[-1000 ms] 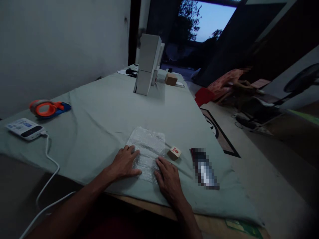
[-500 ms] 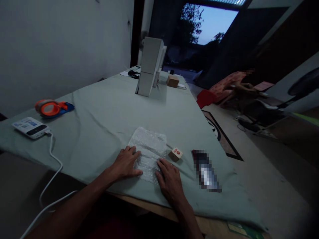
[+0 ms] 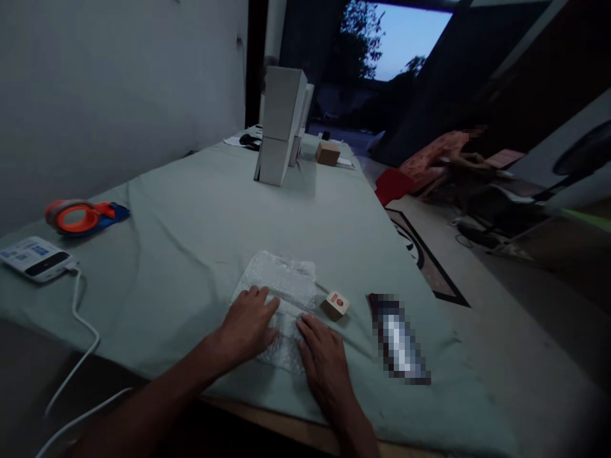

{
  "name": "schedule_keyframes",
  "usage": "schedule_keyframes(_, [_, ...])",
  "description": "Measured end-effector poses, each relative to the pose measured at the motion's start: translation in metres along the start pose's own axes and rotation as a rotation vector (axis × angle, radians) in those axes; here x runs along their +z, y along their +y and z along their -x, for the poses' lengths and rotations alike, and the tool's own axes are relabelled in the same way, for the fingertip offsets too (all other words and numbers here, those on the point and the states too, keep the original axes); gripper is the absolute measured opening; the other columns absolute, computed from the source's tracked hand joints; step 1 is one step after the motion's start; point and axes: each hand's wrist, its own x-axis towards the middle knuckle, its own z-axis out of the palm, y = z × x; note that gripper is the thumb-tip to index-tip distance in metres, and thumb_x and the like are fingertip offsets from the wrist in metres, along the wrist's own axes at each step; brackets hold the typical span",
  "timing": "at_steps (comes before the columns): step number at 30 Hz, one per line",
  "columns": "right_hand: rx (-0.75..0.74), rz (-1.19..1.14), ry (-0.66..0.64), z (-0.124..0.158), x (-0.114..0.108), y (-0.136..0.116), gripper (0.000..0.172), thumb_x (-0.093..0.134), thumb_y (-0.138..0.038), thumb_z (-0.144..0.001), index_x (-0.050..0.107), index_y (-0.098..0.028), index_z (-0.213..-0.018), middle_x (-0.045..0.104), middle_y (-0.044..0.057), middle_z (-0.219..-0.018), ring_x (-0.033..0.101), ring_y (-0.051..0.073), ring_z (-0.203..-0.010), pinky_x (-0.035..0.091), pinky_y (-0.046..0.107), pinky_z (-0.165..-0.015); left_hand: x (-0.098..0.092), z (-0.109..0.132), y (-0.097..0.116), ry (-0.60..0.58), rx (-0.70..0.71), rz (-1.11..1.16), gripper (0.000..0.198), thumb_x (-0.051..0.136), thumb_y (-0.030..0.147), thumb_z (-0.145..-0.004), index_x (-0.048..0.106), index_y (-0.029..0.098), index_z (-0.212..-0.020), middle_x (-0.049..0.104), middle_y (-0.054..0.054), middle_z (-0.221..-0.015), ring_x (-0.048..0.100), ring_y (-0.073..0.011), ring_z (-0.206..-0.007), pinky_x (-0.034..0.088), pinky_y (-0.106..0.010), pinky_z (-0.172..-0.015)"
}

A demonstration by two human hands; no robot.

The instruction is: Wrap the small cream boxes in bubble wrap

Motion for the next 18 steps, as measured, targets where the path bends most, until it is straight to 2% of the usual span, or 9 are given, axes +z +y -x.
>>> schedule_keyframes(2, [-0.013,0.013,0.022,0.000,0.003,0.002,0.036,0.043,-0.016,-0.092,0.056,-0.019,-0.126,0.059,0.010,-0.133,0.053,0.026,-0.123,0.041,0.043,-0.094,0.008,-0.007,0.012,0.040,0.055,0.048,0.043,0.063,0.036,-0.083,0.056,0.019,-0.122,0.050,-0.014,-0.137,0.047,-0.0328,-0.123,0.042,-0.047,-0.100])
schedule_keyframes(4, [-0.022,0.005,0.040,0.001,0.006,0.003,0.039,0.042,-0.013,-0.090,0.055,-0.018,-0.127,0.059,0.011,-0.134,0.053,0.026,-0.123,0.042,0.043,-0.093,0.023,-0.012,0.018,0.047,0.113,0.088,0.055,0.065,0.045,-0.081,0.052,0.022,-0.128,0.039,-0.014,-0.148,0.035,-0.0355,-0.136,0.033,-0.053,-0.107])
schedule_keyframes(6, [-0.033,-0.017,0.053,0.002,0.009,0.004,0.042,0.041,-0.010,-0.089,0.054,-0.019,-0.128,0.059,0.011,-0.133,0.053,0.026,-0.122,0.043,0.044,-0.093,0.040,-0.013,0.018,0.003,0.128,0.123,0.064,0.064,0.054,-0.080,0.047,0.026,-0.135,0.039,-0.013,-0.150,0.029,-0.0367,-0.140,0.023,-0.062,-0.111])
schedule_keyframes(9, [-0.031,-0.065,0.114,0.008,0.006,0.003,0.042,0.040,-0.009,-0.090,0.054,-0.021,-0.127,0.061,0.010,-0.129,0.054,0.026,-0.121,0.045,0.043,-0.092,0.057,-0.012,0.010,-0.046,0.152,0.177,0.074,0.060,0.063,-0.078,0.041,0.026,-0.140,0.034,-0.014,-0.153,0.025,-0.0379,-0.142,0.014,-0.066,-0.111])
schedule_keyframes(11, [-0.013,-0.125,0.152,0.012,-0.006,0.003,0.036,0.042,-0.012,-0.092,0.055,-0.022,-0.124,0.061,0.010,-0.128,0.053,0.025,-0.122,0.046,0.043,-0.094,0.059,-0.011,0.006,-0.041,0.157,0.195,0.077,0.061,0.064,-0.076,0.042,0.026,-0.140,0.032,-0.014,-0.154,0.023,-0.0385,-0.142,0.011,-0.066,-0.112])
schedule_keyframes(15, [0.052,-0.188,0.215,0.006,-0.045,0.014,0.029,0.049,-0.020,-0.092,0.056,-0.023,-0.120,0.059,0.011,-0.126,0.053,0.025,-0.120,0.046,0.045,-0.097,0.054,-0.015,0.006,-0.066,0.146,0.209,0.079,0.063,0.064,-0.073,0.044,0.025,-0.138,0.032,-0.017,-0.153,0.022,-0.0406,-0.142,0.009,-0.067,-0.111])
schedule_keyframes(18, [0.099,-0.122,0.240,-0.016,-0.057,0.040,0.042,0.054,-0.030,-0.091,0.049,-0.018,-0.131,0.057,0.015,-0.129,0.050,0.029,-0.123,0.043,0.050,-0.099,0.047,-0.020,0.007,-0.088,0.145,0.204,0.079,0.067,0.062,-0.070,0.045,0.026,-0.137,0.034,-0.016,-0.152,0.022,-0.0417,-0.142,0.010,-0.069,-0.110])
